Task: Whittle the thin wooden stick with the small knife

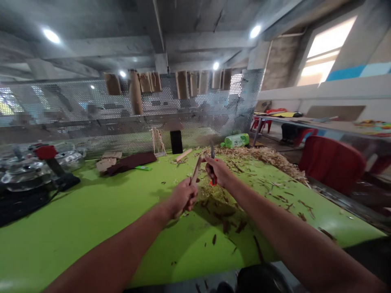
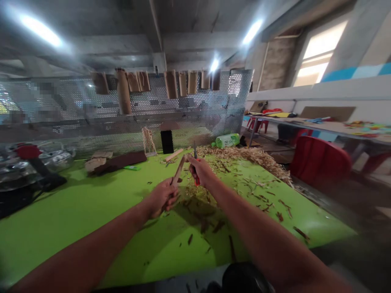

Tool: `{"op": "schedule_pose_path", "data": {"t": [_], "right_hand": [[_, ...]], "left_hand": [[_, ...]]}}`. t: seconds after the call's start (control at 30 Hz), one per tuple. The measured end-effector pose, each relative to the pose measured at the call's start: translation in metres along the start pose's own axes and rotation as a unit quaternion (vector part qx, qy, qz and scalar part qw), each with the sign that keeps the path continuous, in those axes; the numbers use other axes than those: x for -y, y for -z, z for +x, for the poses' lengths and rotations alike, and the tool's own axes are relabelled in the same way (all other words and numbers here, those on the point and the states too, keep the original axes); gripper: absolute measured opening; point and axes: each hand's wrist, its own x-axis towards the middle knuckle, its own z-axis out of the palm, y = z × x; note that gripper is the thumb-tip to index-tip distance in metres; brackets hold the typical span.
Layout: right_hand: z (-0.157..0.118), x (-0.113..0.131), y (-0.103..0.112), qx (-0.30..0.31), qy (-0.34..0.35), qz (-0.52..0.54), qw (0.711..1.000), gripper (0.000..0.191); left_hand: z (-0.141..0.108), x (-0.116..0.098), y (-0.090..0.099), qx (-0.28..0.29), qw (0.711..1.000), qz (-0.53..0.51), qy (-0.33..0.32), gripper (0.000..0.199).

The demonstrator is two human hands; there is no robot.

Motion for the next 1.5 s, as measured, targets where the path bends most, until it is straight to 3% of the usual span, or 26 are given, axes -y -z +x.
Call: {"op": "schedule_pose_path", "data": {"t": [0.1, 0.17, 0.27, 0.4, 0.57, 0.87, 0.97, 1.07, 1.17, 1.27, 1.33, 1.37, 1.43, 1.5], "right_hand": [[-0.001, -0.002, 0.000, -0.077, 0.046, -0.225, 0.970, 0.035], [-0.005, -0.002, -0.002, -0.085, 0.060, -0.406, 0.908, 0.025], [-0.018, 0.004, -0.011, -0.024, 0.066, -0.581, 0.811, 0.026], [-0.031, 0.014, -0.024, 0.023, 0.059, -0.662, 0.747, 0.033], [-0.029, 0.019, -0.021, 0.019, 0.058, -0.696, 0.716, 0.033], [-0.015, 0.008, -0.009, -0.011, 0.090, -0.681, 0.727, 0.033], [0.002, 0.009, 0.020, -0.065, 0.015, -0.651, 0.756, 0.032], [0.021, 0.010, 0.066, -0.134, -0.113, -0.609, 0.773, 0.030], [0.030, 0.004, 0.090, -0.197, -0.123, -0.543, 0.807, 0.028], [0.026, -0.002, 0.073, -0.201, -0.076, -0.371, 0.904, 0.025], [0.018, -0.002, 0.050, -0.127, -0.044, -0.189, 0.973, 0.031], [0.013, -0.001, 0.038, -0.075, -0.037, -0.100, 0.991, 0.035], [0.003, 0.002, 0.020, 0.016, -0.044, 0.022, 0.999, 0.043], [-0.006, 0.005, 0.008, 0.055, -0.059, 0.069, 0.994, 0.042]], "left_hand": [[0.003, -0.004, 0.006, -0.052, 0.998, -0.028, -0.022, 0.021], [0.004, -0.006, 0.007, -0.066, 0.997, -0.026, -0.025, 0.020], [0.005, -0.006, 0.004, -0.067, 0.997, -0.014, -0.029, 0.011], [0.001, -0.007, -0.004, -0.074, 0.997, 0.001, -0.038, 0.006], [-0.006, -0.011, -0.012, -0.089, 0.996, 0.028, -0.013, 0.009], [-0.011, -0.020, -0.020, -0.105, 0.992, 0.075, 0.009, 0.017], [-0.022, -0.014, -0.032, -0.088, 0.991, 0.100, 0.022, 0.020], [-0.033, -0.004, -0.045, -0.011, 0.991, 0.129, 0.015, 0.022], [-0.034, -0.001, -0.045, 0.013, 0.998, 0.068, 0.002, 0.027], [-0.025, -0.001, -0.031, -0.017, 1.000, 0.021, -0.010, 0.027], [-0.019, 0.000, -0.022, -0.022, 1.000, 0.016, -0.006, 0.026], [-0.017, 0.002, -0.020, -0.021, 1.000, 0.019, -0.006, 0.025], [-0.013, 0.005, -0.019, -0.018, 0.999, 0.030, -0.013, 0.023], [-0.012, 0.008, -0.019, -0.007, 0.999, 0.046, -0.015, 0.019]]}}
